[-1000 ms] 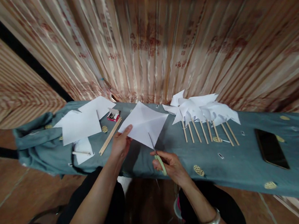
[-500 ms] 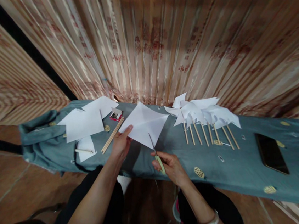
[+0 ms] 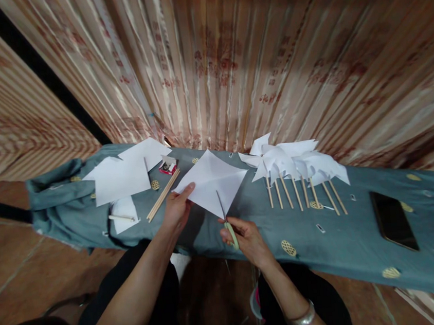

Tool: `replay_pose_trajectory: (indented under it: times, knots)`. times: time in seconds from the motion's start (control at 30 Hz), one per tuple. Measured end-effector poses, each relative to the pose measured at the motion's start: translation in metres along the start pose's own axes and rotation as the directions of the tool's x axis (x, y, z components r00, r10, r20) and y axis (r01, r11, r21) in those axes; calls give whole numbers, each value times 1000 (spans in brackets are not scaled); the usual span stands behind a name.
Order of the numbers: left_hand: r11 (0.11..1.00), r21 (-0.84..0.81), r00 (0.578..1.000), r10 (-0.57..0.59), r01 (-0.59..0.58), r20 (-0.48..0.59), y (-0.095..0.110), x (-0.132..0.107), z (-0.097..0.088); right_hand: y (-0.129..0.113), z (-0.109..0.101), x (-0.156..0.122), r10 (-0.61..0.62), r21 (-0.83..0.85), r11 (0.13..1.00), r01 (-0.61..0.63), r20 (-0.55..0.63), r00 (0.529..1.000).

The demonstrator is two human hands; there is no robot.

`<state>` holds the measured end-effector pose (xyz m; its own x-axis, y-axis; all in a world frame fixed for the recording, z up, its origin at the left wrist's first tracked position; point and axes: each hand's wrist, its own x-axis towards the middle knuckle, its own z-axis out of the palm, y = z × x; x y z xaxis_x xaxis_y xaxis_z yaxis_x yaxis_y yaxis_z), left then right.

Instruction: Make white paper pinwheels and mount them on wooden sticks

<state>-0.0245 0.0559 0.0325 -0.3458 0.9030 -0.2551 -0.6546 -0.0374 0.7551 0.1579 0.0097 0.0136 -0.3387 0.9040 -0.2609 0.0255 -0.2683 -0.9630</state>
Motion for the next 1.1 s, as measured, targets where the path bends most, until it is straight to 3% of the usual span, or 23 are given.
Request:
replay_pose_trajectory:
  times: [0.63, 1.1]
  knots:
    - [1000, 4, 1000, -18, 18, 5, -5, -2, 1, -4, 2, 0, 37, 43, 998, -35, -47, 998]
    - [999, 22, 999, -44, 44, -2, -8, -1, 0, 1, -1, 0, -19, -7, 1000, 19, 8, 1000]
